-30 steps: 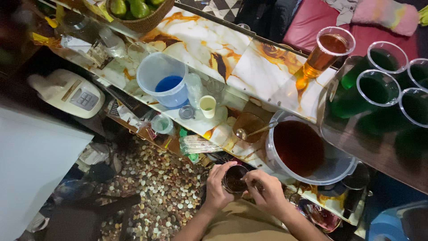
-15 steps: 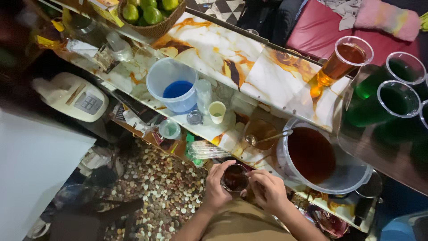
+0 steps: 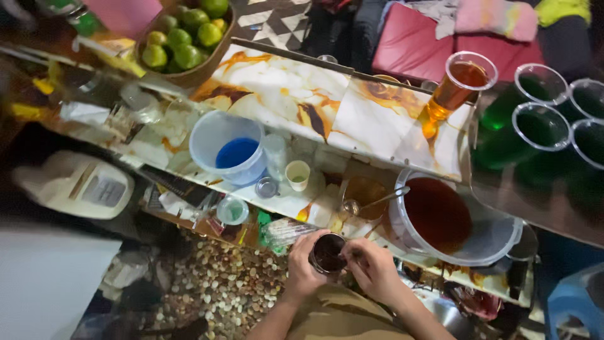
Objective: The person scoops a dark liquid from a large container into a metal cup using a ladle, then stirs the contents with a spoon. They repeat this process multiple times, occasionally pouring the mixture into a plastic cup and placing it on the counter.
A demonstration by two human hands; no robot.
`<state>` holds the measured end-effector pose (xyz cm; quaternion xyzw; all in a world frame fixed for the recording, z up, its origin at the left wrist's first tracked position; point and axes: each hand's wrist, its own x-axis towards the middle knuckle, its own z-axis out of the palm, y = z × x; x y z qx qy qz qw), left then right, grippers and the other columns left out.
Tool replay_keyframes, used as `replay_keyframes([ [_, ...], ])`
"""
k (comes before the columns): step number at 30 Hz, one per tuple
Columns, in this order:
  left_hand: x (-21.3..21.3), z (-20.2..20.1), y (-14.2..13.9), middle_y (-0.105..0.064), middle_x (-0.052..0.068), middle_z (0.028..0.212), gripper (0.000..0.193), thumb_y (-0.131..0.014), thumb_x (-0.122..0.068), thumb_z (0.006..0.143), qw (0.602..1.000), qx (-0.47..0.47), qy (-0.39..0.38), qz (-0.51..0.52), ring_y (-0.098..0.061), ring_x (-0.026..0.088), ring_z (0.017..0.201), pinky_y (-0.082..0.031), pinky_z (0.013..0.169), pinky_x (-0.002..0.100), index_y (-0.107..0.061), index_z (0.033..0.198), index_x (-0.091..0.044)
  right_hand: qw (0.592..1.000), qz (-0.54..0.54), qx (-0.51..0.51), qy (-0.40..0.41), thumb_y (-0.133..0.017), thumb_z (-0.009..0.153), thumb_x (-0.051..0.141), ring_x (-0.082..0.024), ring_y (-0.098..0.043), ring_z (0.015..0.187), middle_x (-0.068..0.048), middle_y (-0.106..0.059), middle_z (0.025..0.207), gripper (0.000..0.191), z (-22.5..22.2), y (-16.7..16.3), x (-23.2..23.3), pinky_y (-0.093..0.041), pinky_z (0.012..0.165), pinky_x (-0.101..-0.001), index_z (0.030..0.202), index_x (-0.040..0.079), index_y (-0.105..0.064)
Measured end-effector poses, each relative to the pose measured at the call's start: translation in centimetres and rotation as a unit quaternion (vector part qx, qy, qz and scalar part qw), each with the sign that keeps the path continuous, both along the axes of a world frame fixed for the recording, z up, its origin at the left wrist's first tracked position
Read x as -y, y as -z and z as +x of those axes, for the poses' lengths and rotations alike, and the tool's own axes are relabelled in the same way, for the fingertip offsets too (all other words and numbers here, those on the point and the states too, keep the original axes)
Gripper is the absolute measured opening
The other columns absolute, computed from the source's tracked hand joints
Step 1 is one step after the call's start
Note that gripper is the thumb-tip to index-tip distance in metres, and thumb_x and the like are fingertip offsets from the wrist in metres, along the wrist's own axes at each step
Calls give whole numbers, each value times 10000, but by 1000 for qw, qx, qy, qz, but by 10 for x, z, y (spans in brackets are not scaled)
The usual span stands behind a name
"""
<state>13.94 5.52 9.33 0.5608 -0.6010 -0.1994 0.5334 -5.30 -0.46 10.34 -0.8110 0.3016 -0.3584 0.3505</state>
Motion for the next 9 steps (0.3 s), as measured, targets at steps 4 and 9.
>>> replay_keyframes([
  [4,1,7,-2,-734,116,1073,769,-951,-285,564,998,-20,15,52,-683,332,1012,-520,928,429,-657,1241,-71,995,-84,30,35,-715,803,-74,-198,-673,694,-123,-717,1007,299,8,0,-6,-526,563,-274,1061,39,-612],
  [9,10,13,4,-740,117,1098,748,-920,-242,575,997,-5,68,41,-679,322,1043,-522,942,417,-655,1257,-86,998,28,40,41,-697,836,-75,-192,-712,729,-120,-686,1003,314,22,-2,-21,-583,623,-240,1115,28,-597],
])
